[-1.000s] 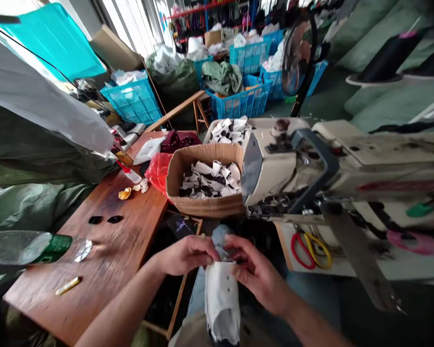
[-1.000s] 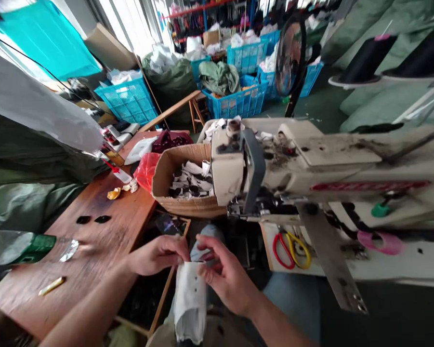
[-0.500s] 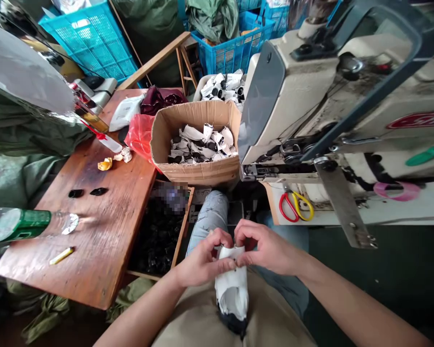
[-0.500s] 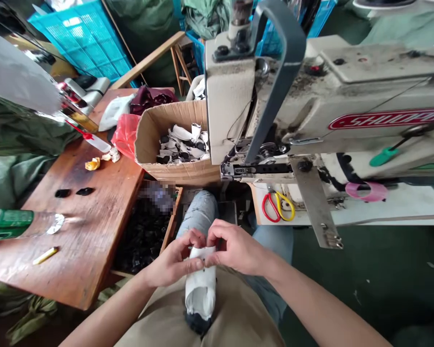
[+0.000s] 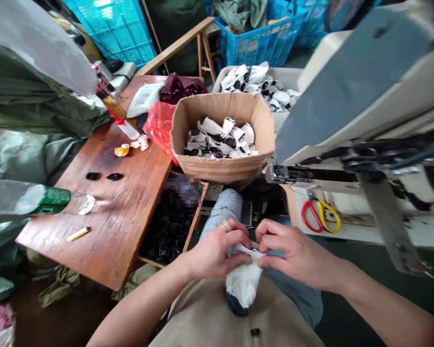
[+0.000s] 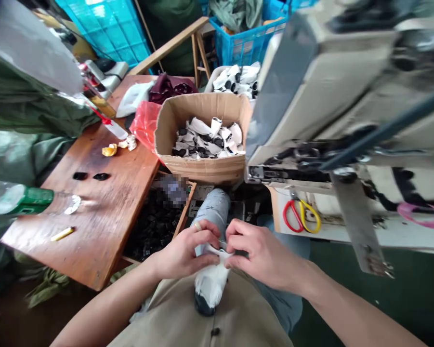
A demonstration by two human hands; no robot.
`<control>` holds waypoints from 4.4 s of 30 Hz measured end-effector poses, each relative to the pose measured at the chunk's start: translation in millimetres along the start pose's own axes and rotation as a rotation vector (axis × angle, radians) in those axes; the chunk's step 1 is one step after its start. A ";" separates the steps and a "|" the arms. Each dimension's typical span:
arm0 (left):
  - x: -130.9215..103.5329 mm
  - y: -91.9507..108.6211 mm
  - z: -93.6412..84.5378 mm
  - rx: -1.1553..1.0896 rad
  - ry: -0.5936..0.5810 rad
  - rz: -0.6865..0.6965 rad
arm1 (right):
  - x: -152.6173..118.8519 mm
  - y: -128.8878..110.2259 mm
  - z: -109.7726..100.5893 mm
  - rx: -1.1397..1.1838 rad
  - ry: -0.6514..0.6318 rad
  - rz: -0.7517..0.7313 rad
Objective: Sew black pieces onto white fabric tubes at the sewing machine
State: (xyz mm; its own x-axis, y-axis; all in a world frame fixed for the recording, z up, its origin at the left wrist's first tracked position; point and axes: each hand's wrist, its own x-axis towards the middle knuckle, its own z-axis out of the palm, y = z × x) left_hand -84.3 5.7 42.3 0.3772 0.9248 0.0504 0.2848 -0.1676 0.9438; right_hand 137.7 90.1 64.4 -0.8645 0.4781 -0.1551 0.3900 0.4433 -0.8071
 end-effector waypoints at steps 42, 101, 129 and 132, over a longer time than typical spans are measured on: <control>-201.7 -63.8 -63.9 -0.205 0.625 -0.507 | 240.8 -6.8 241.6 0.265 0.023 0.224; 60.7 13.2 33.5 -0.370 0.111 -0.032 | 2.5 47.3 27.8 0.484 0.982 0.055; 46.5 -0.7 64.8 0.193 0.029 -0.017 | -11.2 10.2 -65.4 -0.015 -0.206 0.421; 43.8 0.1 71.7 0.191 0.064 0.021 | 2.5 7.6 -55.7 -0.195 -0.230 0.429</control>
State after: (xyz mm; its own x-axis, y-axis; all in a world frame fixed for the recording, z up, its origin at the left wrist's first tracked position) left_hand -4.5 21.7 21.1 0.3302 0.9390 0.0960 0.4413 -0.2435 0.8637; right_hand 156.1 136.9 89.7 -0.6525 0.4787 -0.5874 0.7574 0.3871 -0.5259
